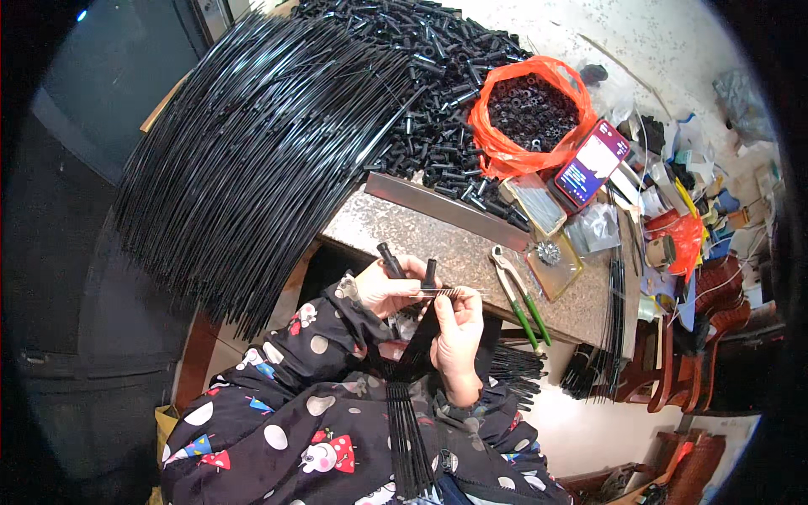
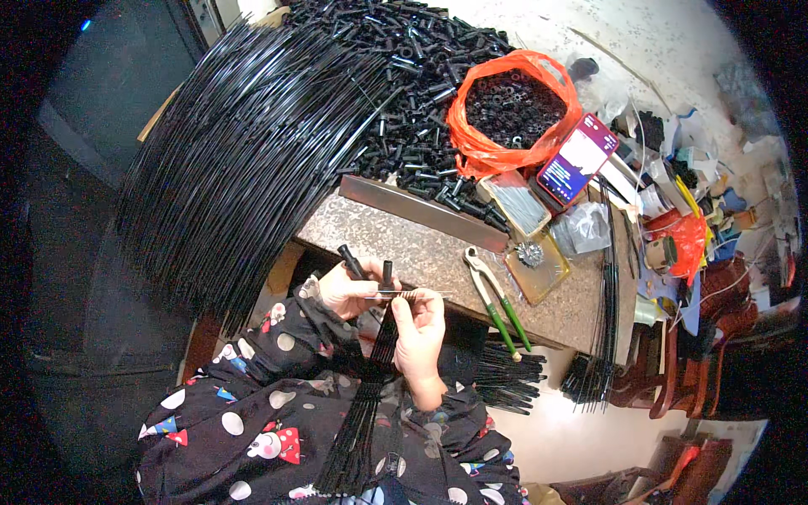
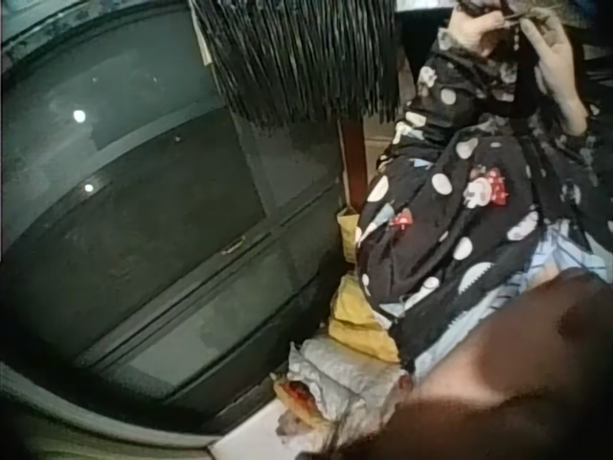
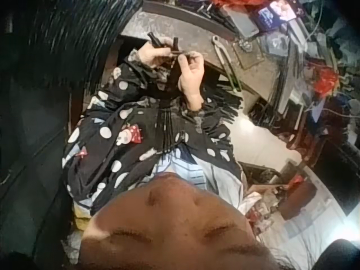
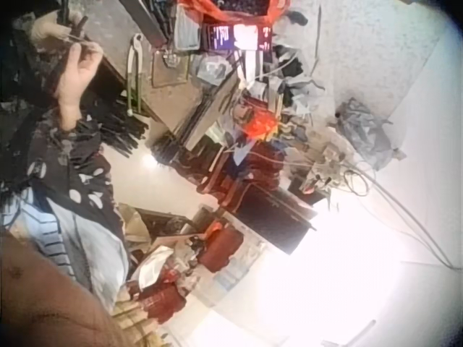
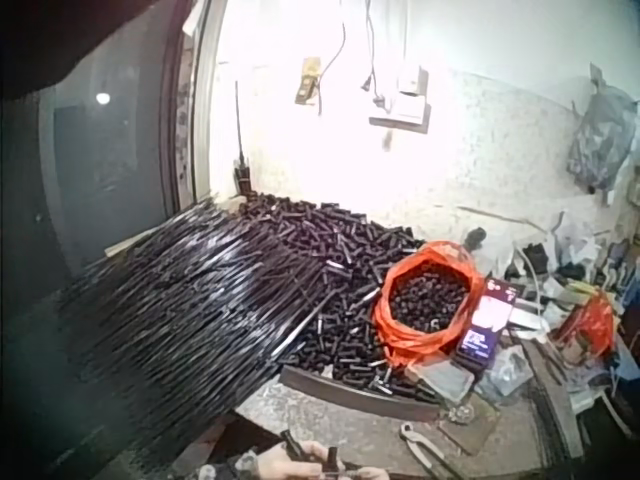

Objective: Assembling small plastic components onto black cables at a production workstation.

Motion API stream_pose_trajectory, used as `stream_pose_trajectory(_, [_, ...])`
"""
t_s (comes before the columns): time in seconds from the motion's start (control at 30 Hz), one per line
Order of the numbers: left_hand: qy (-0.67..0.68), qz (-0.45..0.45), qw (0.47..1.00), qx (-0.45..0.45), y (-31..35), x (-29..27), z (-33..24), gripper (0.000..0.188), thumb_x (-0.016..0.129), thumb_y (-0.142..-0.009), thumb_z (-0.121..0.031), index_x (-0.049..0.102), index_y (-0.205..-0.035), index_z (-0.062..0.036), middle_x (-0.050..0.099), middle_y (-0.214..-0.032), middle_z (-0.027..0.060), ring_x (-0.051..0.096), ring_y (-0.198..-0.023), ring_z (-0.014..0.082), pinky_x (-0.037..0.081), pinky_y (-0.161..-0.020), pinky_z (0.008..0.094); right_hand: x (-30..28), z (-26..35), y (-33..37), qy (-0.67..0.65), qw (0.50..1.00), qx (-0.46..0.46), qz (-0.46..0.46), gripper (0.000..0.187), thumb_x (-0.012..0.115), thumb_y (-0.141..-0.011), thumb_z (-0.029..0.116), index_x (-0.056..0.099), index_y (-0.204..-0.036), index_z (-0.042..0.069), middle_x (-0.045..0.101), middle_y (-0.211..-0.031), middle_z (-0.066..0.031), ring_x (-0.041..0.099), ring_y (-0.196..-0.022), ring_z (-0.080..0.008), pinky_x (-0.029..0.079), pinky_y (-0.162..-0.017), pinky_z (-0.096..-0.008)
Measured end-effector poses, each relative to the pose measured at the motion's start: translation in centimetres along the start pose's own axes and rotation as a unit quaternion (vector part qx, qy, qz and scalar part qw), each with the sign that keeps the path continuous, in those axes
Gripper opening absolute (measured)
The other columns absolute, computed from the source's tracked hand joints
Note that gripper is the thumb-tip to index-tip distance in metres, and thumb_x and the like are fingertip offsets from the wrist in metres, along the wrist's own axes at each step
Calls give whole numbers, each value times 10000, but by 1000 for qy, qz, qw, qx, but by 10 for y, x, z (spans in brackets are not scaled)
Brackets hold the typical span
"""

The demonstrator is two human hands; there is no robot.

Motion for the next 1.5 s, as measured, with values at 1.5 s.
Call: stream_pose_trajectory(1.5, [-422,-84,886,173,19,32,-35,310,644,-727,-18,560,-1023,21,618,-891,70,581,-773,112,469,-692,238,8,11,0,17,998,-54,-24,187,566,-802,-22,456,-938,42,507,-889,-16,488,-845,-89,382,-773,-202])
Point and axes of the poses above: each hand's wrist, its own y-axis away from the middle knuckle, its own x-axis out of the palm, z = x × y, the point moved 8 cm from there along -y, towards the middle knuckle
